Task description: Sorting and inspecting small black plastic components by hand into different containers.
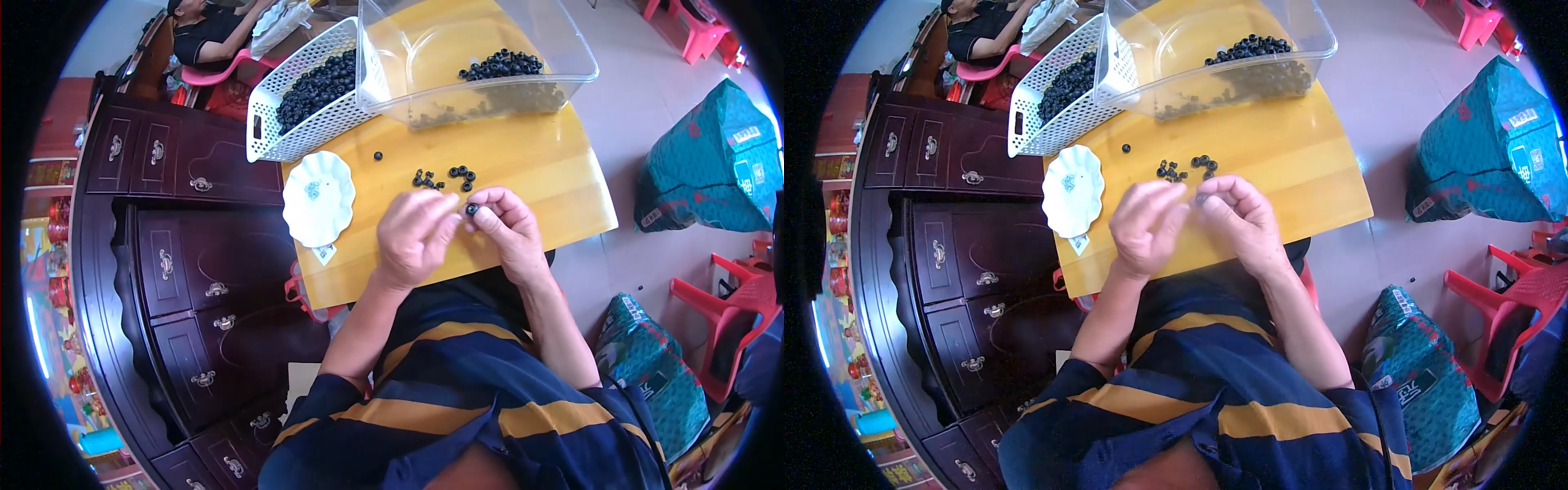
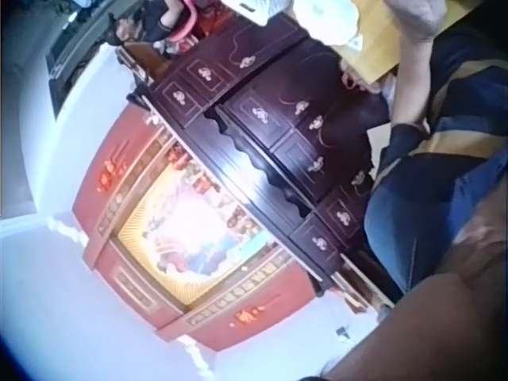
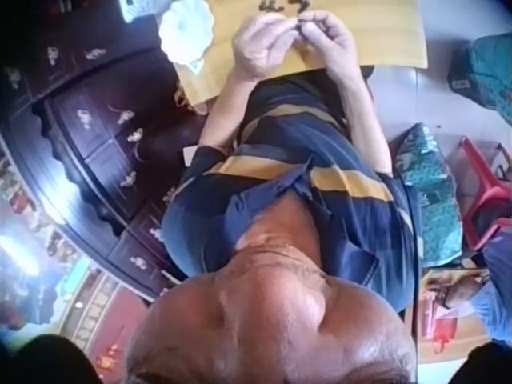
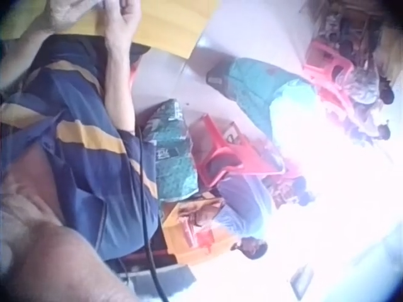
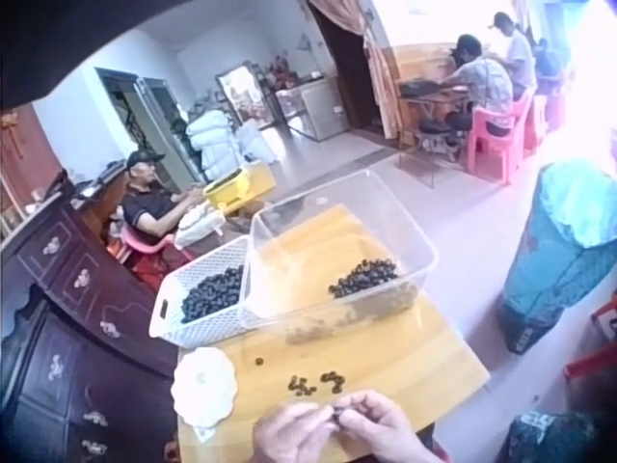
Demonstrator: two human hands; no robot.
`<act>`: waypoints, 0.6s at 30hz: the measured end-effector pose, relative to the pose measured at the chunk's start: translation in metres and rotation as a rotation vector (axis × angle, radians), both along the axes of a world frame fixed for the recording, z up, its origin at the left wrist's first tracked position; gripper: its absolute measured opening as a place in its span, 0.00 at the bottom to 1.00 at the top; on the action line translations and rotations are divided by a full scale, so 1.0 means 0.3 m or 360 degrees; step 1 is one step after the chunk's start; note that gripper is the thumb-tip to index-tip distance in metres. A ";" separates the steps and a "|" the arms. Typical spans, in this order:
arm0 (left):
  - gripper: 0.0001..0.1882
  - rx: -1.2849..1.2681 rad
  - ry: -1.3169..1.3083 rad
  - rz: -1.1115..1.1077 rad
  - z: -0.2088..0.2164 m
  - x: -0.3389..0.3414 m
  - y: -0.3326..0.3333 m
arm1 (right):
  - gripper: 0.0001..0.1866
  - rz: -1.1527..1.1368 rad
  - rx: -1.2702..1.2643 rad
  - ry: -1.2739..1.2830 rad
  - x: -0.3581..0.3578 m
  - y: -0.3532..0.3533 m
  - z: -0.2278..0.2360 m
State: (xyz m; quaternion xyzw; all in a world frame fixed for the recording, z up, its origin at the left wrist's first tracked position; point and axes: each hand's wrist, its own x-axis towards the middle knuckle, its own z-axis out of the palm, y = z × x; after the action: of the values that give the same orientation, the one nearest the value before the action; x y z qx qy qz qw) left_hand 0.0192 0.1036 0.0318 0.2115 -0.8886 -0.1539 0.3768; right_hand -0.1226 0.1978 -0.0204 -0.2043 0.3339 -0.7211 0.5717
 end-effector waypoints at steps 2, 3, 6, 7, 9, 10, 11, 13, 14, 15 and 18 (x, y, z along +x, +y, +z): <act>0.12 0.0168 0.0059 0.0103 -0.014 0.021 -0.039 | 0.09 -0.0034 0.0017 -0.0020 0.000 0.000 0.006; 0.11 0.0307 0.0030 0.0184 -0.032 0.028 -0.070 | 0.09 -0.0073 0.0037 -0.0045 -0.002 0.000 0.008; 0.10 0.0372 -0.0074 0.0328 -0.071 0.046 -0.144 | 0.09 -0.0055 0.0024 -0.0050 -0.009 0.003 0.005; 0.09 0.0328 -0.0174 0.0405 -0.082 0.049 -0.160 | 0.09 -0.0053 0.0022 -0.0051 -0.007 0.002 0.005; 0.07 0.0214 -0.0299 0.0496 -0.101 0.048 -0.187 | 0.09 -0.0034 0.0022 -0.0033 -0.006 0.002 0.002; 0.07 0.0215 -0.0300 0.0496 -0.110 0.047 -0.193 | 0.09 -0.0034 0.0023 -0.0034 -0.005 0.002 0.000; 0.07 0.0211 -0.0347 0.0529 -0.116 0.040 -0.198 | 0.09 -0.0032 0.0028 -0.0027 -0.008 0.002 -0.002; 0.07 0.0207 -0.0396 0.0559 -0.124 0.029 -0.202 | 0.09 -0.0032 0.0034 -0.0022 -0.011 0.002 -0.002; 0.06 0.0216 -0.0451 0.0582 -0.122 0.023 -0.203 | 0.09 -0.0037 0.0049 -0.0021 -0.010 0.003 0.004; 0.06 0.0225 -0.0505 0.0605 -0.119 0.017 -0.205 | 0.09 -0.0043 0.0063 -0.0020 -0.010 0.003 0.007; 0.05 0.0233 -0.0620 0.0620 -0.107 0.005 -0.211 | 0.09 -0.0035 0.0039 -0.0027 -0.011 0.000 0.002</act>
State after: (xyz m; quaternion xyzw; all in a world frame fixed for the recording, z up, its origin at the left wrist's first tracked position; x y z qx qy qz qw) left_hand 0.0205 0.0402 -0.0004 0.4304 -0.8735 -0.0987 0.2051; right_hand -0.1260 0.1979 -0.0197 -0.1874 0.3401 -0.7249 0.5690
